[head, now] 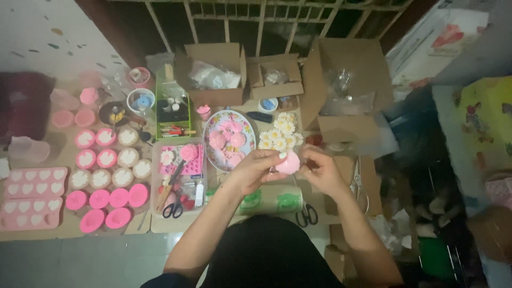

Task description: The person is wrapping individual pink flower-shaped wax melts in plastic wrap and cutting the wrap with scissors.

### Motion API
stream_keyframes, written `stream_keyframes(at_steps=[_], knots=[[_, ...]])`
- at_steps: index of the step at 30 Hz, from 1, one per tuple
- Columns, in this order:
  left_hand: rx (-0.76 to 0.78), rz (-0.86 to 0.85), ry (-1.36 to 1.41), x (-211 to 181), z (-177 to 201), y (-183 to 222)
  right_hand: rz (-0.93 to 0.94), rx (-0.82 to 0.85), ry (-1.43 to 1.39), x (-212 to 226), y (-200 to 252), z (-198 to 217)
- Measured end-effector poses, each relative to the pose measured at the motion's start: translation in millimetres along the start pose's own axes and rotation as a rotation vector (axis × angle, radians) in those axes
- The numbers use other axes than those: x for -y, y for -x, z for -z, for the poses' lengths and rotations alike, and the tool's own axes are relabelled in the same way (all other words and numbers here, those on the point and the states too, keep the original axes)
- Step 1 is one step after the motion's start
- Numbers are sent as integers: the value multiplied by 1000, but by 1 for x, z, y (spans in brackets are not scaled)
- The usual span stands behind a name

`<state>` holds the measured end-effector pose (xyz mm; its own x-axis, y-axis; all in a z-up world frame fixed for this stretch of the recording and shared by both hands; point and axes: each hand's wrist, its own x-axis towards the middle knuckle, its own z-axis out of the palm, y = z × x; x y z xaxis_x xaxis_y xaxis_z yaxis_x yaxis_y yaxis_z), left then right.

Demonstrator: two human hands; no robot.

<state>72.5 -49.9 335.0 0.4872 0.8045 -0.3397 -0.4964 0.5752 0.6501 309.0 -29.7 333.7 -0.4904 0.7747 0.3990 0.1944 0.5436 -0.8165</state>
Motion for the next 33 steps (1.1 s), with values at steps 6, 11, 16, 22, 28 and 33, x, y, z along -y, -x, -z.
stream_keyframes(at_steps=[6, 11, 16, 22, 28, 33], knots=[[-16, -139, -235, -9, -29, -1, -165, -5, -93, 14, -8, 21], [-17, -351, -535, -23, -58, 13, -102, -57, -154, 15, -3, 30], [-10, -443, -751, -35, -78, 19, 54, -64, -201, 24, -7, 41], [252, -43, -388, -29, -77, 9, 45, -129, -352, 63, -19, 45], [356, 72, -213, -27, -69, -5, 233, -87, -168, 59, -18, 61], [357, 247, 97, -3, -25, -31, 116, -25, 130, 86, -26, 71]])
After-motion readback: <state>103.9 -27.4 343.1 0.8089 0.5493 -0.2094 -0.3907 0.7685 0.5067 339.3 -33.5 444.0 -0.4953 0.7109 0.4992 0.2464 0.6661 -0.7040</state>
